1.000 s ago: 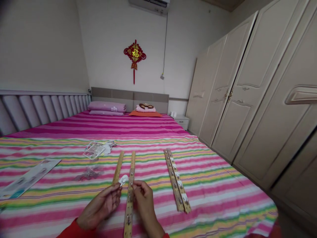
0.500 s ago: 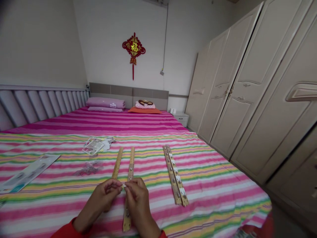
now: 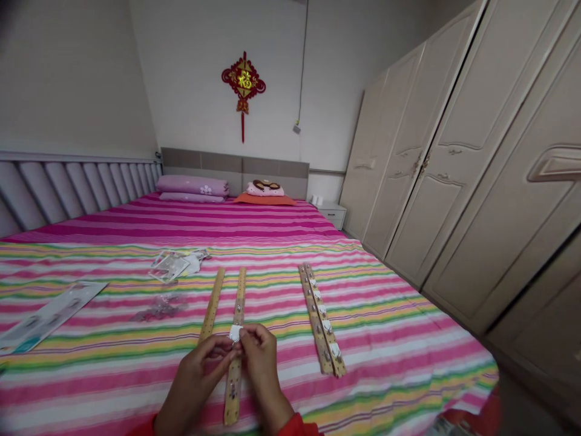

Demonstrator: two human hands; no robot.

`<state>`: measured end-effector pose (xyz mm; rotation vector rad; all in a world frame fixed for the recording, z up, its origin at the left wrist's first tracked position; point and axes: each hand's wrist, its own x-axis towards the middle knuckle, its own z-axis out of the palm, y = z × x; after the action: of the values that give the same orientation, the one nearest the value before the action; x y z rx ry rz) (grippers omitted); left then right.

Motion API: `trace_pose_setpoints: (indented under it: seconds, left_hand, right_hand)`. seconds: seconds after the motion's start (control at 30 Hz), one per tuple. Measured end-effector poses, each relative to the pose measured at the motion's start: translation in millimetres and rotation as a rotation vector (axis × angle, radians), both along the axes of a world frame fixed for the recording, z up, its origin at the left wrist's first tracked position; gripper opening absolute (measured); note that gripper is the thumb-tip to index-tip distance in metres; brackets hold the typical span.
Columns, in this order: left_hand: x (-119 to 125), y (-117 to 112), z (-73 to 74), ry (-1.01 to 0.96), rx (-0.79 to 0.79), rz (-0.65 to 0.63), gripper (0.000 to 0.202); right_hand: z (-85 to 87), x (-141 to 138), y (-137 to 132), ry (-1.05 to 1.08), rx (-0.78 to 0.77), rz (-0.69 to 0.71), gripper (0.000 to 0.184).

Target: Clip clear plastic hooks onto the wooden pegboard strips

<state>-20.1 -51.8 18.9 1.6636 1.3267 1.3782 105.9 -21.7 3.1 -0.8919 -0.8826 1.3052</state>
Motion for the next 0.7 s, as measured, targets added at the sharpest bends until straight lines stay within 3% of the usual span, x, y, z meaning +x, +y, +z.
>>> trace_pose_setpoints:
  seconds: [0.13,0.3,0.5,0.7]
  left_hand:
    - [-6.3,12.1,3.9,-0.266,-0.214,-0.009,0.030]
    - [-7.9,24.2,1.9,-0.418,-0.390,-0.084,0.038]
    - [-4.7,37.6,-14.5,-0.450,-0.424,-0.043,0.038]
    - [-9.2,81.6,-15.4,-0.455,-0.372,-0.001,0.039]
  right_hand:
    - [-1.4,4.2,3.9,0.037,-0.033,0.050,0.027]
    - [-6.4,3.2,10.9,0.032,-0.048,0.078,0.029]
    - [-12.9,-0.1,27.1,0.029,-0.059,0.074,0.036]
    - [-15.4,-4.8,62.5,0.004,-0.009,0.080,0.033]
